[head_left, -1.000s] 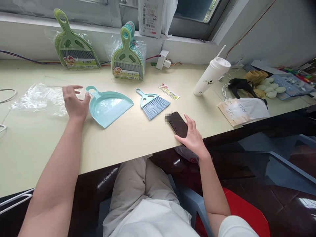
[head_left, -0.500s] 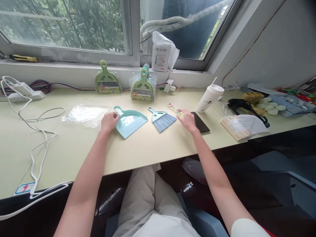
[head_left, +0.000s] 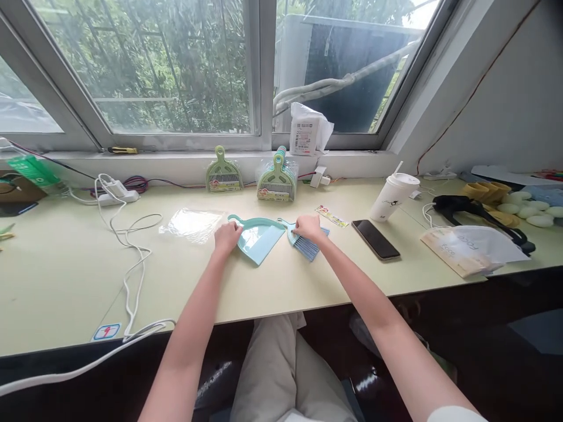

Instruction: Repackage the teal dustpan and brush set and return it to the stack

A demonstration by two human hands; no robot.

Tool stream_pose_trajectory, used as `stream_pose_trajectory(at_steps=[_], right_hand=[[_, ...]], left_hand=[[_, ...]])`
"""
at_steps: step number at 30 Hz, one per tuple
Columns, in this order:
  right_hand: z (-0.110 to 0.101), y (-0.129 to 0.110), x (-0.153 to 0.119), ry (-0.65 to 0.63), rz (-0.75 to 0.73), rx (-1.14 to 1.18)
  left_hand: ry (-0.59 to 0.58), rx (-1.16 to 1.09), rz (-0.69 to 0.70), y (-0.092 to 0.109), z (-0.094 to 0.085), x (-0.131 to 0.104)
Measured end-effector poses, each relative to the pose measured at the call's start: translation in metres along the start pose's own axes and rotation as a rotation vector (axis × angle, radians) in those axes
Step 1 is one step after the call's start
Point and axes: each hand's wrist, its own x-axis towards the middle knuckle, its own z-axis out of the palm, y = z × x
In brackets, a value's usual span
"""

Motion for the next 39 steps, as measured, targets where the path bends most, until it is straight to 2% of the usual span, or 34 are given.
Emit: stream_pose_trajectory(at_steps=[3, 6, 9, 10, 11, 12, 15, 17, 20, 22, 27, 29, 31, 33, 35, 37, 39], right_hand=[[-0.011, 0.009, -0.002, 0.055, 0.038, 0.045], [-0.023, 0.005, -0.007, 0.164, -0.044, 0.195], [-0.022, -0.018, -0.018, 0.089, -0.266, 0.180], [-0.017, -0.026, -0.022, 0.064, -0.308, 0.136], [-0.012, -0.035, -0.025, 0.059, -0.320, 0.110], [-0.006, -0.041, -0.027, 0.069, -0.314, 0.113], [0.006, -0.052, -0.027, 0.106, -0.283, 0.180], [0.008, -0.053, -0.024, 0.096, -0.292, 0.218], [0.008, -0.056, -0.021, 0.091, -0.306, 0.223], [0.008, -0.061, -0.020, 0.121, -0.312, 0.192], [0.015, -0.080, -0.025, 0.205, -0.362, 0.061], [0.016, -0.079, -0.027, 0.212, -0.403, 0.050], [0.014, -0.062, -0.033, 0.224, -0.429, 0.108], [0.010, -0.021, -0.044, 0.294, -0.370, 0.218], [0.008, 0.040, -0.060, 0.472, -0.158, 0.320], [0.012, 0.111, -0.081, 0.633, 0.151, 0.407], [0.021, 0.175, -0.103, 0.659, 0.442, 0.446]], left_hand=[[-0.011, -0.084, -0.041, 0.008, -0.001, -0.004], [-0.160, -0.249, -0.016, 0.019, -0.004, -0.011], [-0.409, -0.380, 0.191, 0.026, -0.007, -0.018], [-0.438, -0.388, 0.276, 0.026, -0.006, -0.019], [-0.409, -0.366, 0.353, 0.025, -0.006, -0.019], [-0.324, -0.318, 0.422, 0.023, -0.005, -0.019], [0.069, -0.126, 0.573, 0.016, 0.001, -0.014], [0.176, -0.040, 0.693, 0.015, 0.006, -0.010], [0.106, 0.088, 0.849, 0.020, 0.012, -0.009], [0.032, 0.140, 0.887, 0.025, 0.016, -0.009], [-0.021, 0.090, 0.817, 0.025, 0.022, -0.005], [-0.014, 0.061, 0.790, 0.021, 0.021, -0.002], [0.045, 0.034, 0.744, 0.016, 0.019, 0.000], [0.161, 0.010, 0.651, 0.009, 0.015, 0.002], [0.271, 0.004, 0.522, 0.001, 0.013, 0.005], [0.328, 0.002, 0.397, -0.007, 0.012, 0.010], [0.367, -0.049, 0.304, -0.014, 0.013, 0.015]])
